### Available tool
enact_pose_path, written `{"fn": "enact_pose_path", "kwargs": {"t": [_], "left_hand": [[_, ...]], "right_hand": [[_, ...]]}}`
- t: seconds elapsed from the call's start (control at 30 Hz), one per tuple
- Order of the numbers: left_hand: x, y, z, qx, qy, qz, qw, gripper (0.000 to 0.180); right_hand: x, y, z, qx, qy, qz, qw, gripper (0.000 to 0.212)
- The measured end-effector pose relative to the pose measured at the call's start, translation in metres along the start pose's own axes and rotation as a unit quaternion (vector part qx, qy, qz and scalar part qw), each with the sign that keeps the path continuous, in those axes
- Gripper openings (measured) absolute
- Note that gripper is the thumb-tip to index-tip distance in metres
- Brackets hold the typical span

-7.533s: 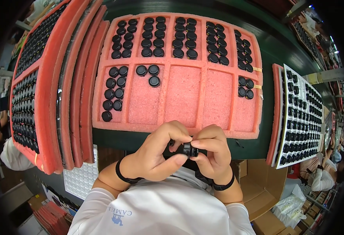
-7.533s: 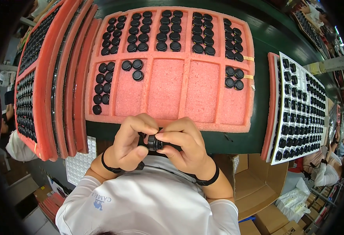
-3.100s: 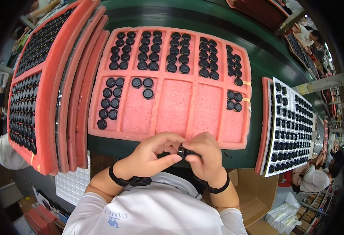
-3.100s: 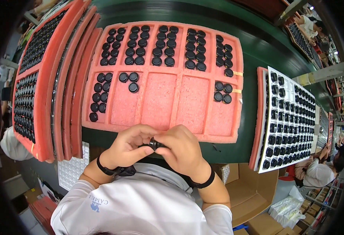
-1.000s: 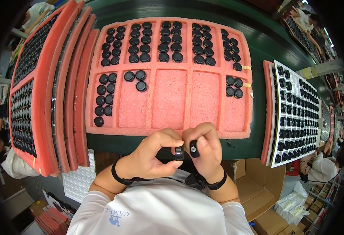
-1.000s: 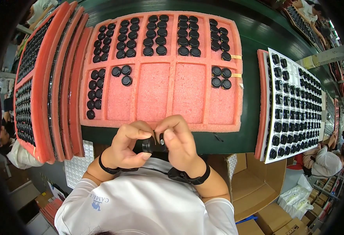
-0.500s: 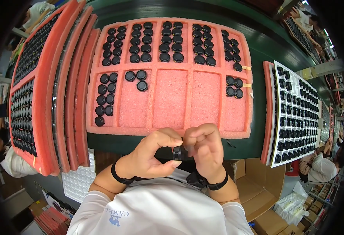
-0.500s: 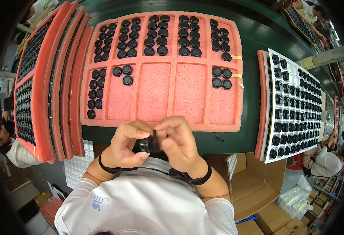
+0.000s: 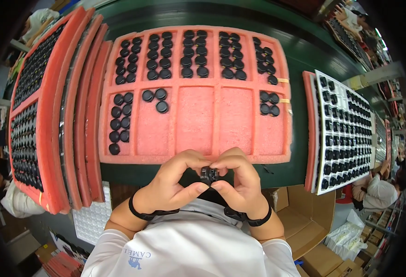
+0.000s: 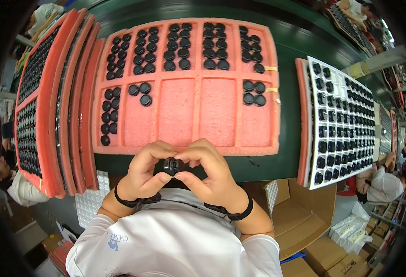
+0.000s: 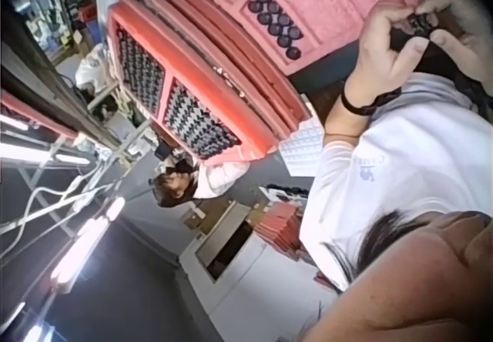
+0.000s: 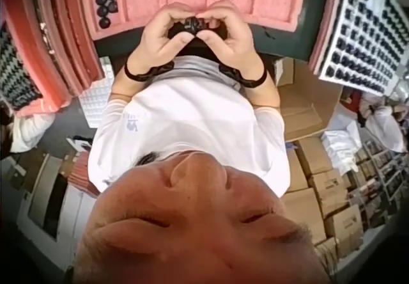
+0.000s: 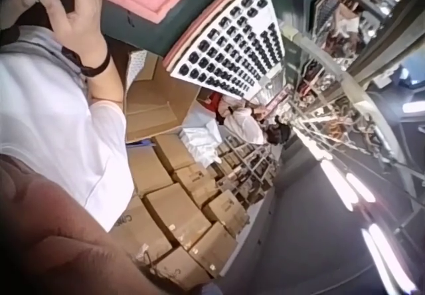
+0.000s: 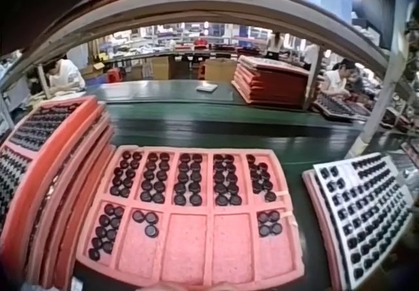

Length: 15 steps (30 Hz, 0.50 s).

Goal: The person picks up a black component and a cap from a pink tray, fits them together by hand, and places the assembled unit into a white tray. After repeating this, the person moves the pink tray aside, retrieves a large sheet of caps, and continues the assembly.

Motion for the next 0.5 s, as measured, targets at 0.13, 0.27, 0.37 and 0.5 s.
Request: {"fn": "enact_pose_path", "kwargs": {"t": [0.13, 0.27, 0.37, 0.5], "left_hand": [[-0.019, 0.011, -0.002, -0.09, -0.035, -0.035, 0.995, 0.036], [-0.023, 0.019, -0.014, -0.077, -0.065, -0.053, 0.993, 0.041], [-0.029, 0.023, -0.019, -0.069, -0.071, -0.06, 0.993, 0.039], [-0.031, 0.022, -0.027, -0.076, -0.084, -0.074, 0.991, 0.035]], "right_hand": [[-0.002, -0.029, -0.011, 0.092, 0.018, 0.005, 0.996, 0.027], [0.008, -0.094, -0.038, 0.288, 0.038, 0.03, 0.956, 0.027], [0.03, -0.163, -0.051, 0.413, 0.12, 0.101, 0.897, 0.026], [0.057, -0.26, -0.069, 0.529, 0.207, 0.157, 0.808, 0.021]]}}
Point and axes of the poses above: each hand's wrist, its own x-axis away from the middle knuckle, its own y-axis out of the palm, z = x × y, the point moved 8 cm from there along -x, towards the middle knuckle, and after that the axes turned 4 degrees about y, right-handed, at the moved point
